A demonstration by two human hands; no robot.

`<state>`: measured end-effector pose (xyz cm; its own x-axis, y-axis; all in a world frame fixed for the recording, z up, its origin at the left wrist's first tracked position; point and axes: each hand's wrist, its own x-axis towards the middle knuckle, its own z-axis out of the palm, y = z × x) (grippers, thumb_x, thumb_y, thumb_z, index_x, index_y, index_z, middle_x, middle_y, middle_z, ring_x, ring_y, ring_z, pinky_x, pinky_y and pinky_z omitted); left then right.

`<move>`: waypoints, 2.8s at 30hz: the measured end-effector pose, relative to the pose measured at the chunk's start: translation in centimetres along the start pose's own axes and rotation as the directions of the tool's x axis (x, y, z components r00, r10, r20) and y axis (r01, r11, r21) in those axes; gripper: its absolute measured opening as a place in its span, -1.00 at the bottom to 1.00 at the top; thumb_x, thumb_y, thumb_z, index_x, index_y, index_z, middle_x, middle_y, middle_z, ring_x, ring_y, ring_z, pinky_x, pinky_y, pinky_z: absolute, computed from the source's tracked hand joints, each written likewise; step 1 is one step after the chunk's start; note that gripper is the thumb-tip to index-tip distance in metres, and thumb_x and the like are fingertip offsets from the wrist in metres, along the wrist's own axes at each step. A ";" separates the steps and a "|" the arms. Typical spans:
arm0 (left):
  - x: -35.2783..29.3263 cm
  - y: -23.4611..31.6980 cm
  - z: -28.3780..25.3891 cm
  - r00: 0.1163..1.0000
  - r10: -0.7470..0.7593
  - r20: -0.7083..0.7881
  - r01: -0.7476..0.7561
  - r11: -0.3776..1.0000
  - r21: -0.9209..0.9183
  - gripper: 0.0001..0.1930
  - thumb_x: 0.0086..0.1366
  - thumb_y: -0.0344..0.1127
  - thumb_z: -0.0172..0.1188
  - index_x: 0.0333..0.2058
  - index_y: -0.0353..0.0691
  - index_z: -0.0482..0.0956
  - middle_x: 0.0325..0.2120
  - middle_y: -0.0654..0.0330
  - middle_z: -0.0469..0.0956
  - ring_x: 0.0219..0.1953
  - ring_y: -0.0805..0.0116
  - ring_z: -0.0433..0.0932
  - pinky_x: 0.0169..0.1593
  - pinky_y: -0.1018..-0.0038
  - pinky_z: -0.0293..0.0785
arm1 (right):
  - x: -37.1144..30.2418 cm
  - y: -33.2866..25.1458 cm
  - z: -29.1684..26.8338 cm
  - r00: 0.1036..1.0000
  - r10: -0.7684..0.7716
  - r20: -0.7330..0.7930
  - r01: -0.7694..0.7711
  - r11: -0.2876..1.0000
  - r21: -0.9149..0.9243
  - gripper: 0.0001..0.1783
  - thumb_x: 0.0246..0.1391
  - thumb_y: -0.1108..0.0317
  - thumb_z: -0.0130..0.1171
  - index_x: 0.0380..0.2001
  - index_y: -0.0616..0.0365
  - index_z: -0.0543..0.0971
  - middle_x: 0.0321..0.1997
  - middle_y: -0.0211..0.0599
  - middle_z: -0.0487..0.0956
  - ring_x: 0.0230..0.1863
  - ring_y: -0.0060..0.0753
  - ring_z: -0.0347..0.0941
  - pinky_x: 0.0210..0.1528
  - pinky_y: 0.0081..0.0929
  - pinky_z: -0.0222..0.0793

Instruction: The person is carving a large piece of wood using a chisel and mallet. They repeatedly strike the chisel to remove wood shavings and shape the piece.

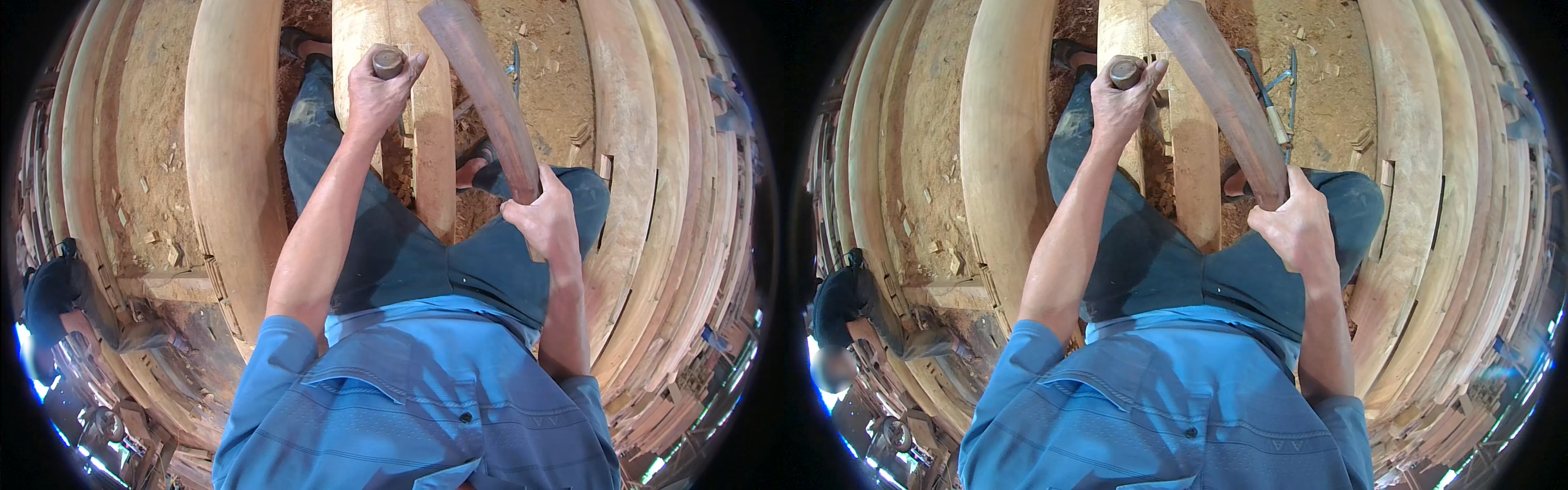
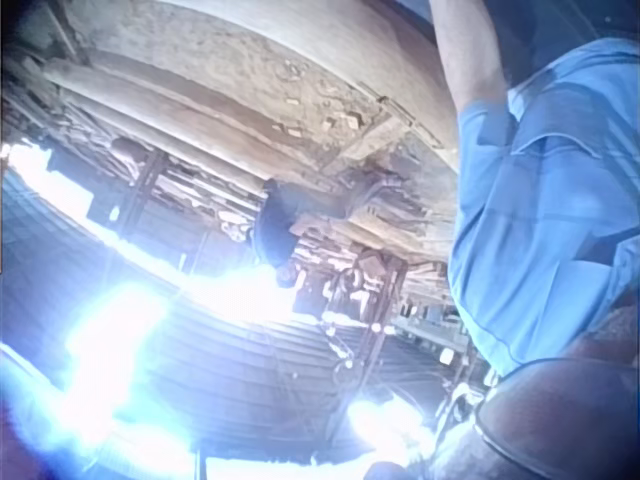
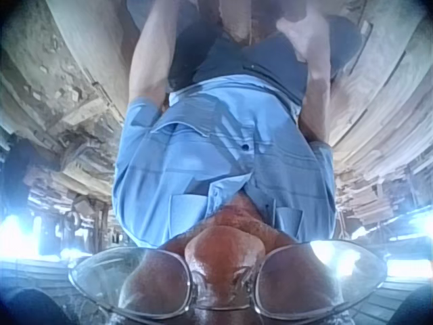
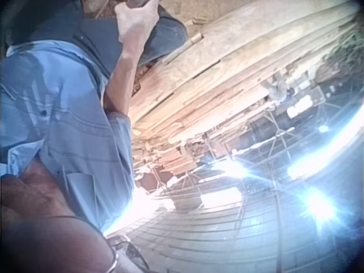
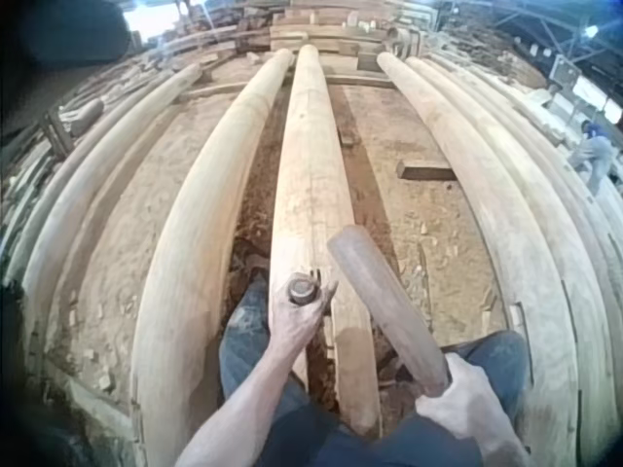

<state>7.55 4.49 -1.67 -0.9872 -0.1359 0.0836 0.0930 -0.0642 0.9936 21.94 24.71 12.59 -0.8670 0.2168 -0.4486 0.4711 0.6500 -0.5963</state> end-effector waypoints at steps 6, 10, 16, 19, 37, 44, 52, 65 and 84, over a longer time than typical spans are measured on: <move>1.4 -1.3 0.4 0.975 0.018 -0.221 -0.022 1.000 -0.018 -0.63 0.21 -0.15 0.47 -0.42 -0.27 0.47 -0.54 0.33 0.52 -0.46 0.59 0.42 -0.35 0.53 0.42 | 0.0 0.1 0.1 1.000 -0.028 0.009 0.028 0.999 -0.017 -0.58 -0.17 0.43 0.24 -0.14 0.32 0.53 -0.27 -0.03 0.66 -0.23 -0.22 0.60 -0.05 -0.37 0.45; 3.0 -2.6 0.0 0.967 0.005 -0.253 -0.027 0.996 -0.083 -0.66 0.19 -0.19 0.48 -0.40 -0.22 0.47 -0.57 0.36 0.50 -0.57 0.59 0.43 -0.45 0.57 0.43 | -0.1 -0.3 0.1 0.999 -0.039 0.008 0.039 0.999 0.007 -0.58 -0.17 0.44 0.24 -0.14 0.33 0.53 -0.27 -0.03 0.66 -0.23 -0.23 0.60 -0.05 -0.37 0.46; 4.0 -2.7 -0.6 0.963 -0.056 -0.264 0.029 0.994 -0.106 -0.77 0.23 -0.37 0.35 -0.42 -0.21 0.42 -0.65 0.31 0.46 -0.63 0.53 0.45 -0.53 0.55 0.35 | 0.3 0.5 0.2 0.999 -0.042 -0.001 0.042 0.999 0.011 -0.44 -0.25 0.40 0.30 -0.05 0.32 0.53 -0.33 -0.21 0.59 -0.30 -0.41 0.48 -0.13 -0.43 0.42; 4.5 -3.7 -0.7 0.963 -0.024 -0.268 0.007 0.998 -0.063 -0.78 0.23 -0.36 0.35 -0.42 -0.22 0.42 -0.64 0.31 0.46 -0.63 0.53 0.44 -0.53 0.55 0.36 | 0.5 0.6 0.1 0.999 -0.053 0.012 0.053 0.999 0.002 -0.41 -0.25 0.39 0.30 -0.03 0.32 0.53 -0.32 -0.20 0.60 -0.29 -0.40 0.49 -0.12 -0.43 0.42; 1.0 -1.2 2.4 0.982 0.023 -0.189 -0.020 1.000 0.017 -0.82 0.18 -0.30 0.37 -0.41 -0.22 0.55 -0.55 0.23 0.60 -0.47 0.47 0.57 -0.34 0.44 0.53 | 1.0 -3.6 -1.7 0.977 -0.185 -0.110 0.183 0.983 -0.027 -0.54 -0.24 0.39 0.33 -0.17 0.30 0.55 -0.38 -0.25 0.61 -0.33 -0.48 0.50 -0.19 -0.45 0.44; 0.8 -1.6 4.1 0.984 0.082 -0.157 -0.063 0.991 0.122 -0.77 0.15 -0.27 0.39 -0.44 -0.27 0.54 -0.59 0.12 0.59 -0.51 0.37 0.57 -0.34 0.39 0.51 | 6.3 -11.1 -8.5 0.779 -0.501 -0.377 0.626 0.662 0.412 -0.73 0.08 0.31 0.23 -0.28 0.36 0.57 -0.39 -0.30 0.57 -0.28 -0.58 0.51 -0.13 -0.55 0.38; 0.4 -1.0 3.1 1.000 -0.029 0.008 0.028 0.994 0.103 -0.81 0.21 -0.30 0.33 -0.27 -0.28 0.64 -0.46 0.17 0.68 -0.41 0.46 0.60 -0.28 0.48 0.52 | 6.5 -5.5 -1.7 0.950 -0.296 0.099 0.302 0.786 -0.539 -0.54 -0.15 0.46 0.21 -0.10 0.37 0.48 -0.24 0.32 0.61 -0.08 0.26 0.57 -0.01 -0.02 0.46; 3.3 -1.9 1.9 0.977 -0.172 0.128 0.166 0.985 0.056 -0.85 0.19 -0.32 0.33 -0.41 -0.28 0.60 -0.54 0.30 0.60 -0.44 0.55 0.52 -0.32 0.48 0.48 | 7.0 -14.4 -4.5 0.875 -0.363 -0.321 0.379 0.925 -0.014 -0.83 -0.04 0.34 0.22 -0.43 0.22 0.53 -0.53 -0.30 0.55 -0.48 -0.46 0.47 -0.42 -0.46 0.33; 3.0 -2.1 2.8 0.961 -0.211 0.179 0.181 0.969 0.168 -0.83 0.20 -0.33 0.28 -0.33 -0.33 0.61 -0.47 0.22 0.65 -0.39 0.46 0.57 -0.22 0.43 0.52 | 10.9 -10.2 -7.4 0.874 -0.421 -0.243 0.441 0.897 0.032 -0.78 -0.01 0.29 0.24 -0.37 0.23 0.56 -0.46 -0.32 0.58 -0.45 -0.54 0.47 -0.30 -0.49 0.33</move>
<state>3.98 7.03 -3.32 -0.9915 0.0602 -0.1156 -0.1107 0.0795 0.9907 6.48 25.88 18.69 -0.9955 0.0927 0.0207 0.0453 0.6552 -0.7541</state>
